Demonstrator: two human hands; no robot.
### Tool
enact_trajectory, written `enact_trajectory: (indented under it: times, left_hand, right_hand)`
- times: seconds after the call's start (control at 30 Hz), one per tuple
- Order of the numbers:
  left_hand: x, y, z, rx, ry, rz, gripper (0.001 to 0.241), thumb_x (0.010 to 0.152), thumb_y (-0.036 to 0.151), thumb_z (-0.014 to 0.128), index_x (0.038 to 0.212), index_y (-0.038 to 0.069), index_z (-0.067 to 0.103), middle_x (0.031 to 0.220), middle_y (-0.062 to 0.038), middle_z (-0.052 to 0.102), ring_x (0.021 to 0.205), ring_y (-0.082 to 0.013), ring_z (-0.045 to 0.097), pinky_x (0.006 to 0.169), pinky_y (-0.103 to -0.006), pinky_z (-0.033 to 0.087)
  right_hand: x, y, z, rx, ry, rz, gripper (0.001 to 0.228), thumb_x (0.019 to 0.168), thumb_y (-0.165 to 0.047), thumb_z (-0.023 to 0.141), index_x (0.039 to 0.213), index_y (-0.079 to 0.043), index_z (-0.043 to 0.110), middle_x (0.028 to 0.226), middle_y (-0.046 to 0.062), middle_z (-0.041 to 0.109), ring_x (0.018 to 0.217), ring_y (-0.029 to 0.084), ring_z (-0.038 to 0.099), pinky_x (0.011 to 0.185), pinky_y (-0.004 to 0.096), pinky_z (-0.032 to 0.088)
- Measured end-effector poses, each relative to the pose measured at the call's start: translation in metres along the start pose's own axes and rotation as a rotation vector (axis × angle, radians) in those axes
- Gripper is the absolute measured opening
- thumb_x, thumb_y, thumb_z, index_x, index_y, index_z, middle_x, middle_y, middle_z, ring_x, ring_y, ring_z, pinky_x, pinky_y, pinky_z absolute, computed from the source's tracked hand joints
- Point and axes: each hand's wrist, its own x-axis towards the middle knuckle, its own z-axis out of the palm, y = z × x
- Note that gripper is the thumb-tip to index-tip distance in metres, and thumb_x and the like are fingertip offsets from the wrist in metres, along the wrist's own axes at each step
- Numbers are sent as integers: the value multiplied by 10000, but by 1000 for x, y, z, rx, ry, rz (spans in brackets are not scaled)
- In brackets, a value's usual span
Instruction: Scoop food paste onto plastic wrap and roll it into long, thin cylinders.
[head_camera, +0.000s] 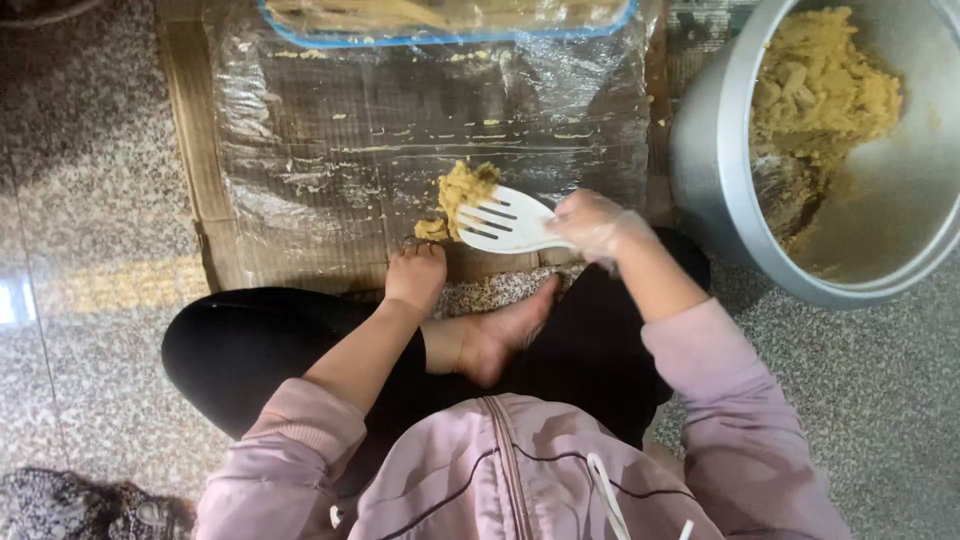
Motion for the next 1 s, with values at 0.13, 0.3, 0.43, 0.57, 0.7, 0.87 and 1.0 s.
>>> enact_trajectory:
  times: [0.13, 0.3, 0.43, 0.57, 0.7, 0.87, 1.0]
  left_hand:
    - [0, 0, 6, 31, 104, 2, 112, 833, 94, 589, 772, 69, 680, 651, -93, 626, 602, -327, 666, 554, -455, 489]
    - [3, 2, 4, 77, 156, -2, 82, 782, 94, 596, 741, 99, 666, 622, -76, 615, 565, -306, 660, 518, -442, 478]
    - [1, -2, 7, 73, 158, 16, 74, 759, 90, 595, 741, 106, 664, 620, -85, 613, 566, -323, 665, 510, -445, 490]
    - [-3, -4, -8, 22, 83, 18, 101, 825, 124, 593, 794, 73, 674, 673, -108, 652, 605, -348, 678, 547, -487, 507]
    - [5, 2, -23, 70, 47, 40, 97, 832, 189, 629, 872, 104, 655, 793, -98, 659, 679, -306, 680, 660, -468, 510]
    - [13, 9, -43, 115, -90, 119, 124, 887, 163, 612, 938, 63, 667, 937, -124, 685, 772, -284, 693, 795, -418, 525]
    - [13, 13, -39, 152, 5, 168, 101, 862, 147, 618, 907, 62, 652, 900, -124, 655, 750, -281, 657, 752, -415, 518]
  right_hand:
    - [-27, 5, -45, -51, -85, 80, 346, 948, -313, 571, 887, -33, 764, 594, 133, 670, 434, 253, 645, 368, 354, 521]
    - [-44, -23, -46, -367, 167, 79, 263, 930, -273, 579, 999, -110, 774, 802, 110, 760, 800, 298, 774, 686, 444, 632]
    - [-56, -83, -17, -439, 217, -64, 248, 1029, -47, 494, 1161, 93, 649, 827, 188, 722, 531, 178, 632, 396, 316, 545]
    - [-51, -31, -15, -335, 287, -52, 205, 966, -231, 557, 927, -117, 722, 755, 65, 740, 775, 275, 756, 697, 446, 636]
    - [-122, 29, -52, 114, 386, 93, 253, 1022, -193, 595, 1203, -60, 711, 878, 119, 712, 734, 262, 624, 634, 390, 508]
    - [-146, 167, -71, 734, 829, 90, 328, 1056, -164, 723, 1362, -94, 626, 1190, 121, 704, 631, 138, 660, 447, 207, 555]
    - [-106, 219, -90, 513, 845, 525, 450, 951, 21, 635, 1390, -61, 583, 1239, 152, 673, 1002, 240, 676, 838, 346, 593]
